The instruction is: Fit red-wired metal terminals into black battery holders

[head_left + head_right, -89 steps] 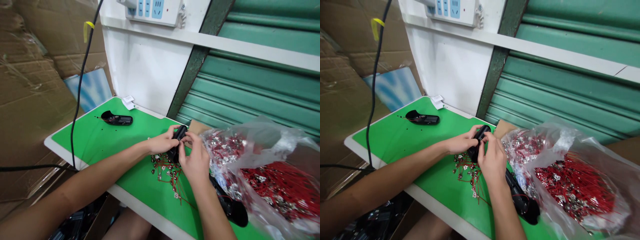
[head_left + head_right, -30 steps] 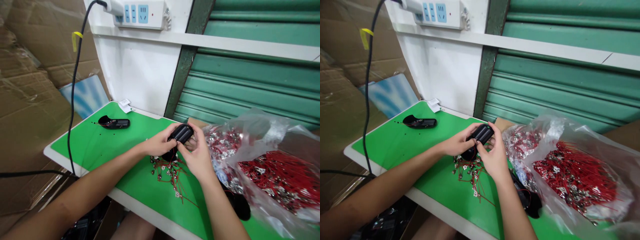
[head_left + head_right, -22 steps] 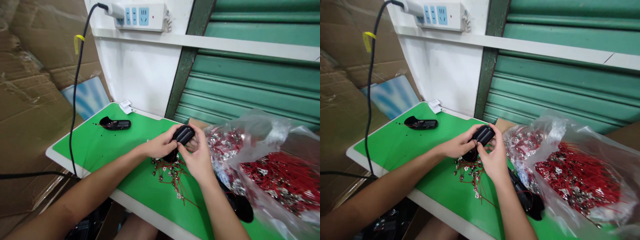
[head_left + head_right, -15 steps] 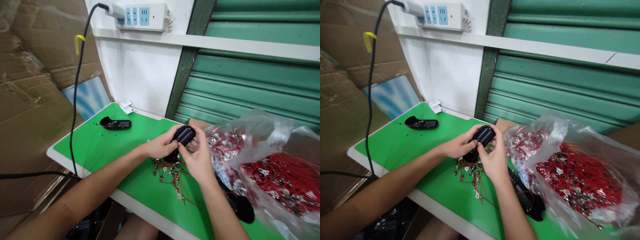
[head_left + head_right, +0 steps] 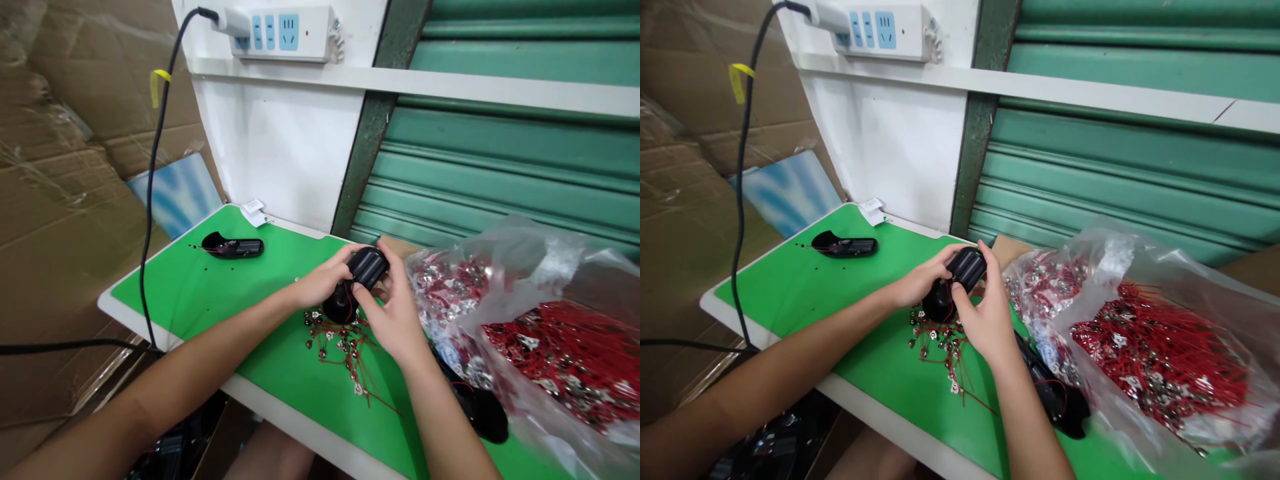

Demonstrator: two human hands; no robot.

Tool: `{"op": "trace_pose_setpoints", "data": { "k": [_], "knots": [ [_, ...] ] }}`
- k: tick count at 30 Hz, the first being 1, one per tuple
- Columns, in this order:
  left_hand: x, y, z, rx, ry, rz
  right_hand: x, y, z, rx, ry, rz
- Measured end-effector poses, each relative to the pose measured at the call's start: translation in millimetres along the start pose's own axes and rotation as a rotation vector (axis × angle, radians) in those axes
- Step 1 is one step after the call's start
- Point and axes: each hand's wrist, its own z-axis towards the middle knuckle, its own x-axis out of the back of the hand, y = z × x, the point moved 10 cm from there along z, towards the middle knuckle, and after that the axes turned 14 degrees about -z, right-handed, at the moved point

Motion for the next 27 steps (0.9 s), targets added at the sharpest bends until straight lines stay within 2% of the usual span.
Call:
{"op": "trace_pose_setpoints", "data": {
  "k": [3,10,14,18,21,23,27],
  "knots": [
    [0.4,1.5,0.9,-0.003,0.031,-0.04,0.2,1.2,0.1,-0.008,0.005,0.008],
    [-5.3,0.3,1.8,-0.032,-0.042,-0.066,6.1,-3.5,-1.8,0.045,0.08,-0.07],
    [-2.4,-2.4,2.0,0.002,0.017,-0.15,6.1,-3.9,-1.5,0.046,0.089,-0.043],
    [5.6,-4.6,0.9,0.105,0.108,-0.324,13.2,9.5,2.1,-0.051,0.125,0.001],
    [16.1,0.9,1.5,0.131,0.159,-0.449,20.1,16.4,4.1,-0.067,0.148,-0.142],
    [29.6,7.0,1.5,0.101,0.247,-0.476,14.0,12.3,4.6,0.004,0.082,-0.352],
    [46.3,13.0,-0.9,0.055,0.387,-0.462,-21.3,11.0,-2.0,0.094,-0.221,-0.704]
  ]
}}
